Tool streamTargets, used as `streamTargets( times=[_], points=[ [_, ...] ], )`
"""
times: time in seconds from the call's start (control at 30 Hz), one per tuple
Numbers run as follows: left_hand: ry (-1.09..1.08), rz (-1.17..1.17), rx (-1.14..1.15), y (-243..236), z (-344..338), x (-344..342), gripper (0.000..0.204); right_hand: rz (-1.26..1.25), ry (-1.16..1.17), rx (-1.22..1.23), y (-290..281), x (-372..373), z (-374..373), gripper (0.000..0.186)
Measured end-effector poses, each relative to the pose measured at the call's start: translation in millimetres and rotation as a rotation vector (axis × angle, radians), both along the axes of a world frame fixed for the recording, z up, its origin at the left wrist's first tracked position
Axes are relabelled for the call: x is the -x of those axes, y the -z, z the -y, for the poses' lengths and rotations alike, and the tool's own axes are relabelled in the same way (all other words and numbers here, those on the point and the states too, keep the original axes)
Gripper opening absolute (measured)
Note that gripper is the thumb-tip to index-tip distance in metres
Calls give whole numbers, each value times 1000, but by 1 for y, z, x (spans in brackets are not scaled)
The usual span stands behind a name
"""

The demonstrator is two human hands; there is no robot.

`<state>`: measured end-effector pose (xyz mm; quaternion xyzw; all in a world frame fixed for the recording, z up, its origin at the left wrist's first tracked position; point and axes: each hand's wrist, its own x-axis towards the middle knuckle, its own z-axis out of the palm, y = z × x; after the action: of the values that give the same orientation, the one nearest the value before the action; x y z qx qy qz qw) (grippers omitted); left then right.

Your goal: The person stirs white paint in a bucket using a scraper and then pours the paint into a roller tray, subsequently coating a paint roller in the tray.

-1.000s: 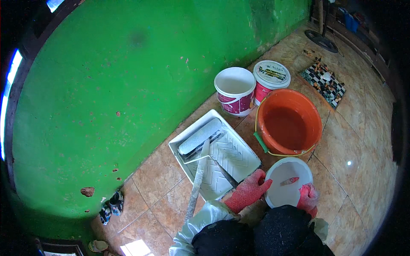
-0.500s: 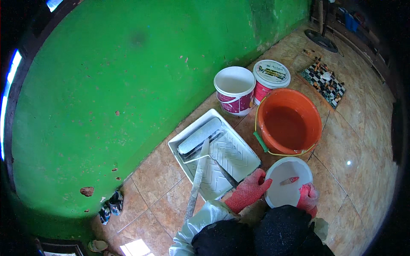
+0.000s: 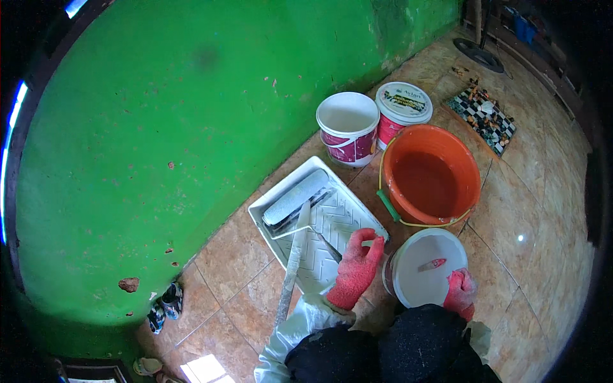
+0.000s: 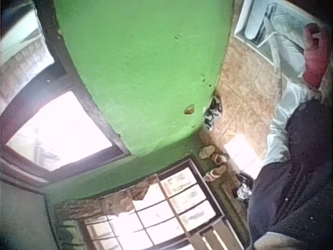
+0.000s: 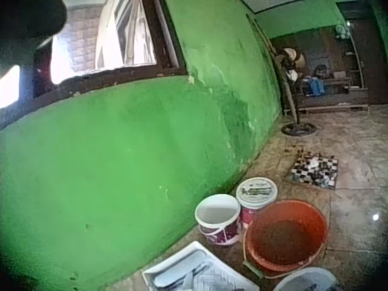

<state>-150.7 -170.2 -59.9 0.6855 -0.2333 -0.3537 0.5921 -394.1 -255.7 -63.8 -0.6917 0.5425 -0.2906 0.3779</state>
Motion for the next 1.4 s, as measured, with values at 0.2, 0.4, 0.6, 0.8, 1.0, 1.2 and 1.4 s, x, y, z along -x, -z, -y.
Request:
streamTargets(
  times=[0.2, 0.4, 0.6, 0.8, 1.0, 1.2, 1.4],
  points=[
    [124, 128, -213, -24, -4, 10, 40, 78, 81, -11, -6, -6, -5, 8],
    [292, 227, -138, -17, -9, 18, 42, 155, 94, -193, -11, 3, -4, 9],
    [427, 277, -165, -30, -11, 20, 41, 174, -293, 596, 2, 23, 8, 20],
    [439, 262, -231, -25, -7, 29, 39, 38, -504, 829, 17, 34, 23, 16],
    [384, 317, -190, -9, -8, 33, 37, 520, -308, 661, 48, 6, 16, 17],
    [339, 255, -131, -5, -11, 39, 34, 599, -161, 452, 46, 5, 14, 24],
    [279, -81, -133, -43, -25, 35, 32, 591, -196, 267, 2, -3, 11, 23]
  ],
)
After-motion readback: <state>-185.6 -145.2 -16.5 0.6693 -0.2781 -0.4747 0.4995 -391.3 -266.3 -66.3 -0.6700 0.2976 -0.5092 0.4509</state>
